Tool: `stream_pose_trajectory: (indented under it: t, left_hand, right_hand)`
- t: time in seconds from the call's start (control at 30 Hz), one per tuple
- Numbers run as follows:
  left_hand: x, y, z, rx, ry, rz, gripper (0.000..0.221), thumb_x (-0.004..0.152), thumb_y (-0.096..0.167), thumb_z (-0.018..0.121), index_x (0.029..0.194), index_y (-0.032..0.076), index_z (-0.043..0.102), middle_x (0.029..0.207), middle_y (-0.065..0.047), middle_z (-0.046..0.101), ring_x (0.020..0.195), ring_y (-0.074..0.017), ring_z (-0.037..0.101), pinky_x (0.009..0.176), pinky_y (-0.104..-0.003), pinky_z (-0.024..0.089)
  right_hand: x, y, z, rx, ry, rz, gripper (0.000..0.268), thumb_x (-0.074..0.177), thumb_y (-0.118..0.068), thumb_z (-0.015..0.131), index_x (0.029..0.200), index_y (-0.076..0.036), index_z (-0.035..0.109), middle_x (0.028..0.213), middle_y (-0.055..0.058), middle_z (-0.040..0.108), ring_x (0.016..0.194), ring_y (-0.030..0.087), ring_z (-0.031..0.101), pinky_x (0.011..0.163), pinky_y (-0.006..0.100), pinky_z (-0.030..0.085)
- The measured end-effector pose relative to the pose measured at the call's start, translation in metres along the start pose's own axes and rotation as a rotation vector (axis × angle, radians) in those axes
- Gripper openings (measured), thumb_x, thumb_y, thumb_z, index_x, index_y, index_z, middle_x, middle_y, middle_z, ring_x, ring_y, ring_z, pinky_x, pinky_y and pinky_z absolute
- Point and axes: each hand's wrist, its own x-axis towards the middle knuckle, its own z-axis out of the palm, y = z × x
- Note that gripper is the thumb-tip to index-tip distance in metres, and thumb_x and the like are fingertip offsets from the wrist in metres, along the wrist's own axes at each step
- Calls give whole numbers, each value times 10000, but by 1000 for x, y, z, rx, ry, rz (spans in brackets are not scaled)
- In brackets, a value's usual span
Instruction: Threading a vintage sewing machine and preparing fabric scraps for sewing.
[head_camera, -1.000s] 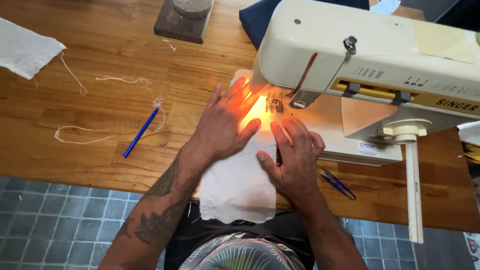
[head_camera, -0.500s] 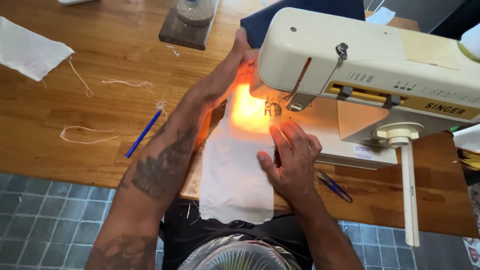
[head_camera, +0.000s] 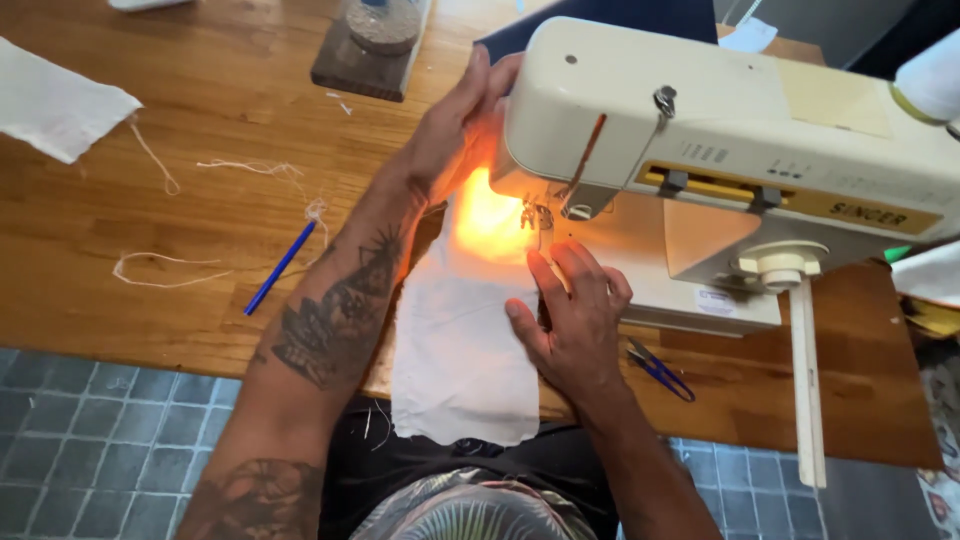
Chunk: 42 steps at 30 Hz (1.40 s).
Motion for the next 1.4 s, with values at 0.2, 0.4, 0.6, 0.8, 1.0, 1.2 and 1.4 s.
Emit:
stream_pose_trajectory:
  t: [0.2, 0.4, 0.6, 0.8, 1.0, 1.2, 1.4]
  left_hand:
    - [-31, -86, -77, 1178, 355, 42, 486, 1113, 388, 744, 1516, 116, 745, 1436, -262, 751, 1395, -566, 669, 1238, -641, 514]
    - [-69, -59, -18, 1364, 590, -345, 474, 940, 589, 914, 1213, 247, 731, 1399, -165, 685, 1263, -513, 747, 1048, -607, 617]
    - [-94, -54, -18, 1183, 536, -169, 205, 914, 309, 891, 991, 149, 789, 887, -95, 689, 882, -360, 766, 788, -469, 581]
    - [-93, -50, -12, 1199, 428, -76, 208, 997, 269, 828, 1157, 158, 900, 962, -240, 750, 981, -514, 771, 872, -573, 614]
    - [-86, -64, -7, 1542, 428, -7, 272, 845, 272, 786, 1070, 338, 922, 1173, -21, 713, 1192, -357, 635, 1022, -585, 440]
    - [-64, -81, 0, 1692, 470, 8, 363, 894, 521, 983, 847, 186, 852, 1003, 29, 752, 1066, -355, 638, 836, -590, 415]
    - [-59, -74, -1, 1508, 320, -3, 331, 969, 269, 844, 1273, 144, 807, 1369, -162, 721, 1198, -438, 616, 994, -628, 480]
  right_hand:
    - [0, 0, 6, 13, 73, -57, 611, 1181, -682, 578, 1597, -260, 726, 1522, 129, 637, 1548, 340, 592, 1223, 515, 265]
    - [-6, 4, 10, 66, 42, -48, 603, 1144, -708, 634, 1553, -277, 738, 1544, 147, 599, 1564, 355, 546, 1207, 554, 245]
    - [-7, 8, 10, 119, 76, -62, 556, 1154, -651, 661, 1486, -217, 762, 1558, 171, 641, 1567, 383, 579, 1217, 565, 258]
    - [-38, 29, -3, 37, 381, 98, 117, 1006, -219, 823, 1079, -147, 879, 1095, 51, 758, 1008, 320, 753, 1023, 498, 548]
    - [-106, 55, -66, -405, -317, 519, 387, 1053, -429, 731, 1363, -229, 849, 1253, 115, 753, 1111, 433, 696, 897, 614, 533]
    - [-122, 72, -77, -211, -279, 261, 333, 1026, -156, 801, 1346, -80, 853, 1059, 134, 721, 937, 398, 644, 831, 553, 546]
    - [-119, 58, -66, -16, -193, 402, 213, 1183, -165, 605, 1199, -23, 762, 1039, 190, 767, 959, 423, 731, 878, 545, 573]
